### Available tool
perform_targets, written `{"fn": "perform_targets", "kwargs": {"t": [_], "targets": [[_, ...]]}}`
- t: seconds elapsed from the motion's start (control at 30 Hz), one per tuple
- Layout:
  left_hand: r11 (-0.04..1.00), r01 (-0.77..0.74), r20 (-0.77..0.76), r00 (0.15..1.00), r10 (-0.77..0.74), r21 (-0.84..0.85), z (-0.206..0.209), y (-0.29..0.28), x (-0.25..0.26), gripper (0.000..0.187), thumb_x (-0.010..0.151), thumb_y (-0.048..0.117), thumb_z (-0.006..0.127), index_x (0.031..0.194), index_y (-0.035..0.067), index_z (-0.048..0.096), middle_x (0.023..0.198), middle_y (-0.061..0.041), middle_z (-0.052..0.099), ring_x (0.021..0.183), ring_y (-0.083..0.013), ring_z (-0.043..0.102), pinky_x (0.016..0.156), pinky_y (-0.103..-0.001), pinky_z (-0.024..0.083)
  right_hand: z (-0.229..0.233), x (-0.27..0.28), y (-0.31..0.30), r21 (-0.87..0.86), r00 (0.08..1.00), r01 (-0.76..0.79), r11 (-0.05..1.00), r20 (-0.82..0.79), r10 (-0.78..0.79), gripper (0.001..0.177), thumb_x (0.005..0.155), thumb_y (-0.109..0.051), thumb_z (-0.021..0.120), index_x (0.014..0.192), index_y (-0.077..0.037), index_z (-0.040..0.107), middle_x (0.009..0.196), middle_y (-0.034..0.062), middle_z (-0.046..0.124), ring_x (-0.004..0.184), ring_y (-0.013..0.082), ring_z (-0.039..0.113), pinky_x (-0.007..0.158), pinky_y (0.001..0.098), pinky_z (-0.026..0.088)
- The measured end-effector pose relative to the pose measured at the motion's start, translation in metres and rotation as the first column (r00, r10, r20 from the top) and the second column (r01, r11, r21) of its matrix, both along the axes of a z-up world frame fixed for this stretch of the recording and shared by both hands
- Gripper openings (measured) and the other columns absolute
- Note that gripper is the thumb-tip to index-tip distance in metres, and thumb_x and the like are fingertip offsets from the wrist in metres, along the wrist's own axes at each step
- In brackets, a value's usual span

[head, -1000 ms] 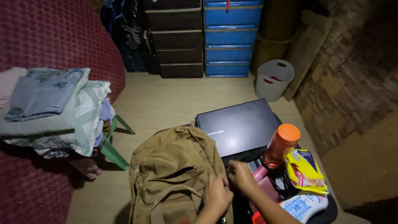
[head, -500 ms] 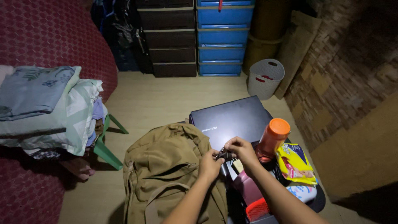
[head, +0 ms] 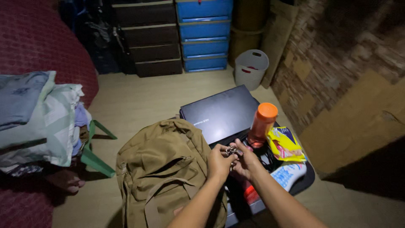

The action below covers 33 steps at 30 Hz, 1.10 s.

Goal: The person packs a tan backpack with daily essentials. They place keys, a pink wallet, a red comb, a pink bottle, a yellow packet, a black cable, a white bottle, and a black laptop into the bag, then place the laptop into a black sleeve and insert it into the backpack.

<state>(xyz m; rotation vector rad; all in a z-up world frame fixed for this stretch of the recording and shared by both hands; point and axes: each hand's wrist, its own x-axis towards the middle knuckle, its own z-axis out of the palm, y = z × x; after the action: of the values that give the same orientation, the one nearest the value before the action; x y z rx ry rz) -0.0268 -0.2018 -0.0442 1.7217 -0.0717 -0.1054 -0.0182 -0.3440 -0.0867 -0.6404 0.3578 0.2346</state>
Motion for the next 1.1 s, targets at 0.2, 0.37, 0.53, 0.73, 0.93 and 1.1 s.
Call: {"fn": "perform_targets", "kwargs": {"t": [0.2,0.37,0.53,0.73,0.93,1.1], "targets": [[0.981,-0.095,0.285,0.958,0.044,0.168,0.031,0.000,-0.023,0.044,0.065,0.001,0.083,0.105,0.001,0.065,0.106,-0.018,0.063,0.097,-0.0325,0.065,0.086,-0.039,0.054,-0.013,-0.015,-0.001,-0.223,0.999,0.035,0.974,-0.002,-0.036,0.026,0.090,-0.014,0.072,0.115,-0.011,0.068,0.099,0.0061,0.071,0.086,0.0164,0.072,0.073,0.0324,0.059],[0.991,-0.054,0.293,0.956,0.017,0.120,0.035,-0.001,-0.028,0.050,0.069,-0.001,0.073,0.118,0.003,0.065,0.114,-0.017,0.061,0.098,-0.0336,0.065,0.087,-0.040,0.054,-0.045,0.004,-0.013,-0.122,0.997,0.032,0.992,-0.066,-0.040,0.020,0.097,-0.014,0.069,0.113,-0.005,0.063,0.100,0.0115,0.070,0.086,0.0254,0.071,0.073,0.0416,0.060],[0.925,-0.235,0.436,0.896,0.087,0.299,0.021,0.034,-0.019,0.039,0.073,0.005,0.074,0.112,0.007,0.070,0.119,-0.013,0.065,0.120,-0.0349,0.059,0.102,-0.045,0.050,-0.063,0.014,-0.014,-0.007,0.987,-0.019,1.000,-0.160,0.018,0.022,0.099,-0.021,0.058,0.111,-0.003,0.056,0.101,0.0193,0.070,0.090,0.0347,0.071,0.075,0.0557,0.062],[0.645,-0.023,-0.021,0.998,0.059,0.764,0.008,0.073,-0.052,0.064,0.070,0.026,0.086,0.127,0.012,0.061,0.137,-0.013,0.050,0.133,-0.0371,0.045,0.102,-0.051,0.046,-0.039,0.012,-0.008,0.059,0.975,-0.028,0.998,-0.220,0.041,0.018,0.099,-0.020,0.057,0.108,-0.005,0.054,0.099,0.0218,0.068,0.092,0.0393,0.070,0.082,0.0616,0.060],[0.653,0.100,-0.175,0.983,0.051,0.750,-0.020,0.061,-0.102,0.057,0.080,0.036,0.082,0.124,0.009,0.060,0.134,-0.012,0.051,0.130,-0.0346,0.050,0.103,-0.047,0.049,-0.011,-0.003,0.005,0.039,0.953,-0.034,0.999,-0.301,0.044,0.023,0.086,-0.003,0.057,0.109,-0.006,0.053,0.105,0.0242,0.062,0.102,0.0400,0.065,0.088,0.0718,0.056],[0.652,-0.127,0.085,0.992,0.097,0.747,-0.036,0.078,-0.077,0.038,0.085,0.024,0.072,0.119,0.011,0.064,0.133,-0.014,0.052,0.126,-0.0364,0.051,0.102,-0.049,0.049,-0.005,-0.001,0.026,0.054,0.961,-0.074,0.996,-0.263,0.086,0.046,0.080,0.008,0.047,0.122,-0.010,0.049,0.113,0.0232,0.057,0.109,0.0391,0.062,0.094,0.0732,0.053]]}}
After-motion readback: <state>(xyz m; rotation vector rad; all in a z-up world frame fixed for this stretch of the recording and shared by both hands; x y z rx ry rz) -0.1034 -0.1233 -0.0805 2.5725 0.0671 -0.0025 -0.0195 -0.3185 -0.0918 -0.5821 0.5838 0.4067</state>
